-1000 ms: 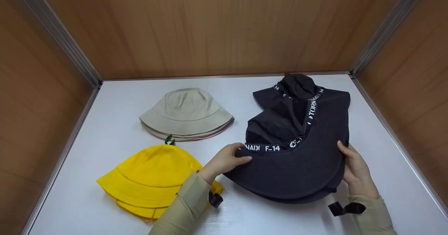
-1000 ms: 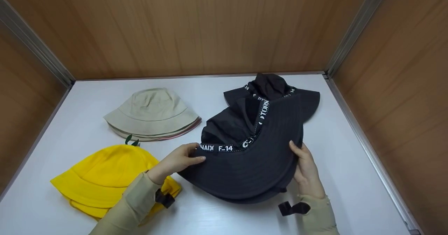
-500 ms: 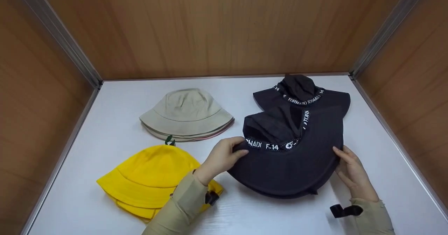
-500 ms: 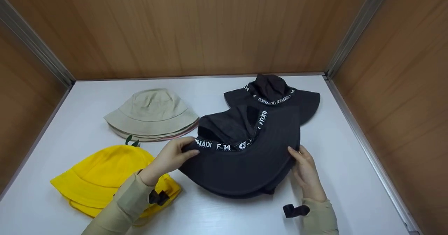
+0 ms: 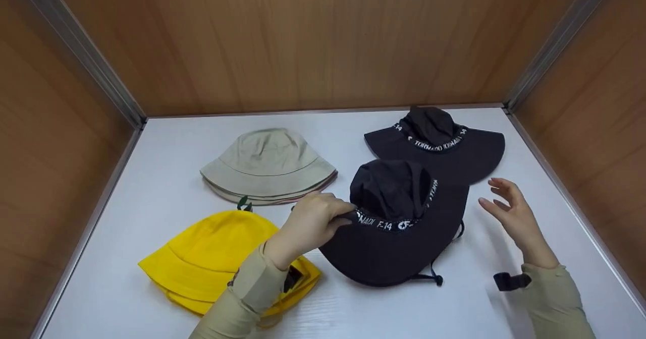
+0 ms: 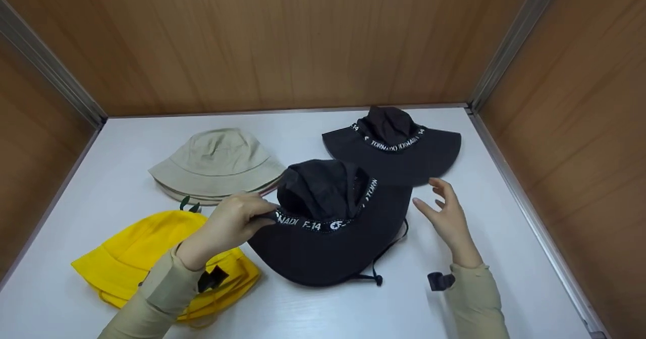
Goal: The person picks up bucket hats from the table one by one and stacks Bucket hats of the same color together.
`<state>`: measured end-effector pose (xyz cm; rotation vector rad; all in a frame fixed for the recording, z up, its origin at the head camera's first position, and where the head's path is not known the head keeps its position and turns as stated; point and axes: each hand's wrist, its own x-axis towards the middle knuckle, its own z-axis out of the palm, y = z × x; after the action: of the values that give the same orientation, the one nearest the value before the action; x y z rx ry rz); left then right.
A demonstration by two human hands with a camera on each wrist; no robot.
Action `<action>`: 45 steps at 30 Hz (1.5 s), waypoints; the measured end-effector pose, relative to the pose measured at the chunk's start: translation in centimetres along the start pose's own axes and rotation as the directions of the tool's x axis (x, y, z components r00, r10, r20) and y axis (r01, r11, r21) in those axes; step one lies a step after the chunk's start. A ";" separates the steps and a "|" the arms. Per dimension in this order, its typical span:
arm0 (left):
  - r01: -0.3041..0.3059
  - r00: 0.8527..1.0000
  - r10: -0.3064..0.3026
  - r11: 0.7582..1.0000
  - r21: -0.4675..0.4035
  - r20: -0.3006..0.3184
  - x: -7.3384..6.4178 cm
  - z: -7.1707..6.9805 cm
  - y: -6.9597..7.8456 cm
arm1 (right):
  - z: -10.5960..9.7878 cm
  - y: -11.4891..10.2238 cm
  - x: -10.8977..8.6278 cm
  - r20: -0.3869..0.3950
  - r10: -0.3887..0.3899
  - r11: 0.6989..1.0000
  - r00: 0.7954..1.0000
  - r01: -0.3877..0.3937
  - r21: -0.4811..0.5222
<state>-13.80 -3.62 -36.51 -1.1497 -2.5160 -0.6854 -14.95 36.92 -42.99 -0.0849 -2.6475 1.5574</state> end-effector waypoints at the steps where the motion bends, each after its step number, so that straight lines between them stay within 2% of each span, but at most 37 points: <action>1: -0.007 1.000 0.007 1.000 0.003 -0.001 0.0 -0.1 0.0 | -0.2 0.0 0.4 0.045 -0.005 1.000 0.999 0.005 -0.012; 4: -0.026 1.000 0.026 1.000 0.010 -0.004 -0.1 -0.1 -0.2 | -0.4 0.8 1.4 0.196 0.008 1.000 0.981 -0.007 -0.006; 7: -0.029 1.000 0.029 1.000 -0.005 0.009 -0.2 0.0 -0.5 | -0.3 1.9 1.7 0.331 0.027 1.000 0.943 -0.030 0.006; 9: -0.009 1.000 0.010 1.000 -0.028 0.026 -0.3 0.1 -0.8 | -0.1 2.4 1.6 0.391 0.023 0.999 0.920 -0.032 0.018; 11: 0.037 0.998 -0.034 0.997 -0.061 0.050 -0.4 0.2 -1.3 | 0.1 2.7 1.5 0.417 0.010 0.999 0.909 -0.023 0.026; 13: 0.103 0.992 -0.096 0.990 -0.096 0.082 -0.5 0.4 -2.0 | 0.2 2.6 1.5 0.413 -0.009 0.999 0.911 -0.010 0.043; 15: 0.186 0.977 -0.170 0.974 -0.130 0.126 -0.5 0.6 -2.7 | 0.3 2.3 1.7 0.386 -0.018 0.999 0.922 -0.001 0.049; 20: 0.360 0.920 -0.322 0.920 -0.154 0.226 -0.2 1.6 -4.7 | 0.4 1.6 2.1 0.350 -0.006 0.999 0.937 -0.008 0.039; 24: 0.437 0.882 -0.392 0.887 -0.147 0.261 0.1 2.4 -6.0 | 0.7 1.6 2.5 0.334 0.032 0.999 0.942 -0.037 0.008; 28: 0.477 0.860 -0.433 0.870 -0.124 0.270 0.3 3.2 -7.1 | 1.2 1.8 2.8 0.320 0.077 0.997 0.944 -0.075 -0.017; 34: 0.504 0.841 -0.464 0.859 -0.092 0.278 0.3 4.4 -8.4 | 2.2 2.3 3.3 0.301 0.107 0.994 0.948 -0.098 -0.045; 41: 0.573 0.789 -0.523 0.816 -0.079 0.323 0.3 5.3 -9.2 | 3.2 2.7 3.9 0.246 0.122 0.991 0.961 -0.103 -0.090; 45: 0.585 0.774 -0.537 0.809 -0.056 0.335 0.3 5.5 -9.5 | 3.6 3.0 4.3 0.236 0.112 0.993 0.965 -0.099 -0.067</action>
<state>-21.61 -5.90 -43.92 -0.5431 -3.1670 -0.9209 -19.46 35.62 -47.24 -0.0434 -2.9166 1.6209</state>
